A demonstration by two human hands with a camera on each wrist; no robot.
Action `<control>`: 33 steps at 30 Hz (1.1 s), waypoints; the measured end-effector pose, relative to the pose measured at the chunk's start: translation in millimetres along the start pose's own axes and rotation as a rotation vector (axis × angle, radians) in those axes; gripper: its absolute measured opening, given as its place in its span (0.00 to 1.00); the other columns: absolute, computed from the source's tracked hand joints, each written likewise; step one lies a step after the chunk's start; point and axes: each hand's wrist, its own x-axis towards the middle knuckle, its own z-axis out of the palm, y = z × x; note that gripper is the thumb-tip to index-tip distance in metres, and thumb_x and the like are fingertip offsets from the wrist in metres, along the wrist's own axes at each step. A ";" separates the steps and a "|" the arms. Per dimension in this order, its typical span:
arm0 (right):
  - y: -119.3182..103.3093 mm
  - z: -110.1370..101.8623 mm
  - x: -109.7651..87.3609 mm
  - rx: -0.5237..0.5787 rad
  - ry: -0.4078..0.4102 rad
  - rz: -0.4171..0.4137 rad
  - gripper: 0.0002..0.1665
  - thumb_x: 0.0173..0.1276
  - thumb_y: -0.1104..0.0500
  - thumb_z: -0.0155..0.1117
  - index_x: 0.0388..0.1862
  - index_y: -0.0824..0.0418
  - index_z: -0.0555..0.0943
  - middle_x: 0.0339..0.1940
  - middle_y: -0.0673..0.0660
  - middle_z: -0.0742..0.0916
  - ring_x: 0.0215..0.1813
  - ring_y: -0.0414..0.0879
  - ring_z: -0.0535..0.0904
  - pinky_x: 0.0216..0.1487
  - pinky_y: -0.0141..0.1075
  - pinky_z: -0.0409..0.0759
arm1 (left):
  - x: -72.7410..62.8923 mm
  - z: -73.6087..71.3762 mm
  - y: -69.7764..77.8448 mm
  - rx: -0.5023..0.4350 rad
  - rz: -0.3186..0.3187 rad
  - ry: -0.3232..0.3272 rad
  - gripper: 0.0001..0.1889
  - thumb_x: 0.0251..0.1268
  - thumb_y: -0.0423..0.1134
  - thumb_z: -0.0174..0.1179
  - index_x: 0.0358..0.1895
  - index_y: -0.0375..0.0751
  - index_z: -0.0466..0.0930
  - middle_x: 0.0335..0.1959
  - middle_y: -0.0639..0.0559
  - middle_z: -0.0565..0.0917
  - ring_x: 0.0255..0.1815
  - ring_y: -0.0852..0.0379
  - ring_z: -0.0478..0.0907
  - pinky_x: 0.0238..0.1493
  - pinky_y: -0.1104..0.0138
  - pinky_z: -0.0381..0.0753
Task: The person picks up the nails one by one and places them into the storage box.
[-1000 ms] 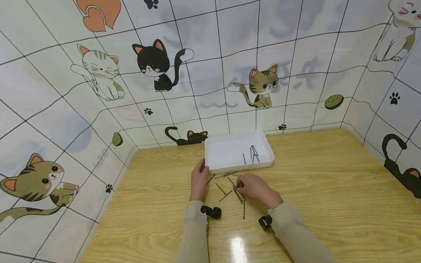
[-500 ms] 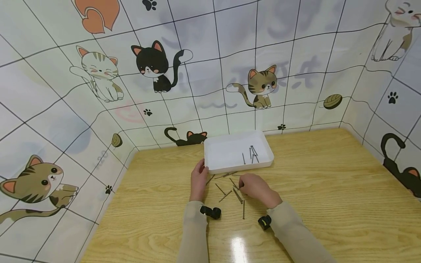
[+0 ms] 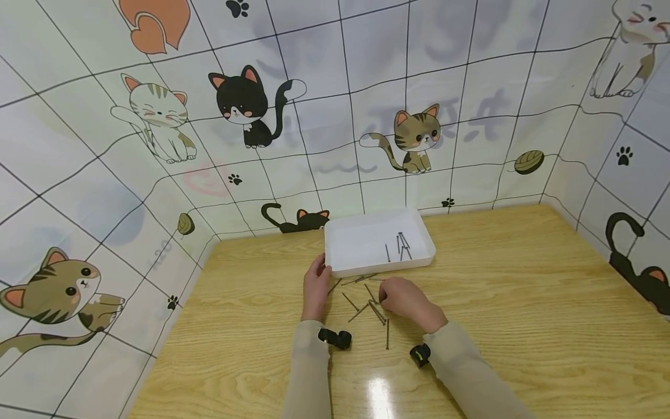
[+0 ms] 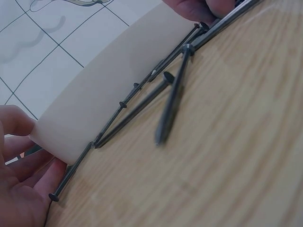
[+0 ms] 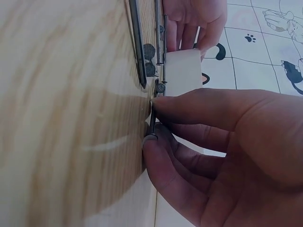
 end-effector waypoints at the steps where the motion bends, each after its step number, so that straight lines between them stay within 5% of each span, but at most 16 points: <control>1: -0.5 -0.2 -0.3 -0.009 0.000 -0.002 0.05 0.53 0.68 0.60 0.26 0.59 0.81 0.27 0.52 0.81 0.27 0.42 0.72 0.28 0.37 0.72 | 0.3 0.1 -0.2 -0.003 -0.001 0.000 0.22 0.63 0.40 0.49 0.62 0.47 0.66 0.57 0.55 0.71 0.56 0.58 0.67 0.56 0.61 0.65; 9: -2.7 -1.1 -2.3 -0.035 -0.044 0.015 0.12 0.53 0.70 0.56 0.15 0.57 0.70 0.14 0.49 0.68 0.18 0.42 0.57 0.20 0.34 0.56 | 0.8 -0.1 -0.9 -0.011 -0.001 0.000 0.22 0.63 0.39 0.49 0.62 0.47 0.66 0.57 0.54 0.72 0.56 0.58 0.67 0.56 0.61 0.65; 17: -3.2 -0.9 -3.2 -0.091 -0.052 0.036 0.05 0.54 0.66 0.60 0.25 0.57 0.76 0.24 0.48 0.77 0.24 0.42 0.69 0.24 0.36 0.68 | 1.4 0.2 0.9 -0.002 -0.004 -0.008 0.23 0.63 0.39 0.49 0.62 0.47 0.66 0.57 0.54 0.71 0.56 0.58 0.67 0.56 0.61 0.65; 33: 4.2 -2.0 -2.5 -0.105 -0.066 -0.024 0.10 0.52 0.71 0.59 0.29 0.56 0.75 0.28 0.49 0.78 0.27 0.42 0.69 0.29 0.37 0.69 | -0.2 -0.4 0.2 0.013 0.007 -0.003 0.22 0.64 0.39 0.49 0.63 0.45 0.65 0.58 0.51 0.71 0.57 0.57 0.67 0.56 0.60 0.65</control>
